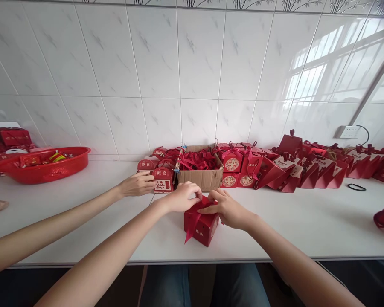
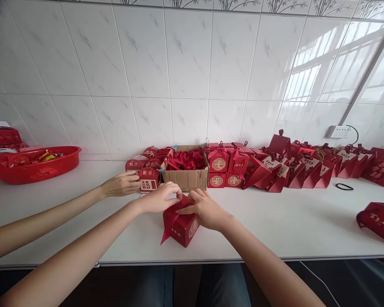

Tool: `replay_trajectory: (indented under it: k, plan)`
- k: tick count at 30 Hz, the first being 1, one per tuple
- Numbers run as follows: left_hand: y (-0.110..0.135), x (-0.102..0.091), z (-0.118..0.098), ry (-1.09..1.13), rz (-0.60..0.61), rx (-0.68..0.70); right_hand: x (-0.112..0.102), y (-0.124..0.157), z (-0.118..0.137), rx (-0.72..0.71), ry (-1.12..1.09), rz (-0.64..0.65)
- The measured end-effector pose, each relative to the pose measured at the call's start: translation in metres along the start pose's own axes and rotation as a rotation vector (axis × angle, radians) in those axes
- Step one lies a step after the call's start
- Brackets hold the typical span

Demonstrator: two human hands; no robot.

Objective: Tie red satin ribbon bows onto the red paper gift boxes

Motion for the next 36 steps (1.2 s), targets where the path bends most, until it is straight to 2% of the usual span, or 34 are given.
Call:
replay_trajectory:
  k: [5, 11, 19, 26, 31, 36]
  plan:
    - [0.003, 0.004, 0.008, 0.113, 0.085, -0.013, 0.002, 0.0, -0.002, 0.0, -0.029, -0.021]
    - [0.005, 0.012, 0.018, 0.267, 0.121, -0.067, 0.004, 0.0, -0.004, -0.004, -0.088, -0.042]
    - [-0.005, 0.02, 0.032, 0.485, 0.152, -0.094, 0.003, -0.002, -0.003, 0.021, -0.228, -0.042]
    - [-0.004, 0.016, 0.032, 0.509, 0.164, -0.154, 0.006, 0.0, -0.005, 0.01, -0.291, -0.05]
    - [-0.001, 0.014, 0.022, 0.497, 0.182, -0.149, 0.006, 0.002, -0.006, 0.041, -0.326, -0.059]
    - [-0.003, 0.009, 0.025, 0.421, 0.2, -0.128, 0.007, 0.003, -0.008, 0.039, -0.33, -0.046]
Point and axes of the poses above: each hand's wrist, its own y-axis away from the middle knuckle, its own x-axis out of the palm, z = x × y, the point moved 3 cm from there along -y, towards the middle knuckle, and after that the axes turned 7 degrees about -z, right-handed, at the moved point
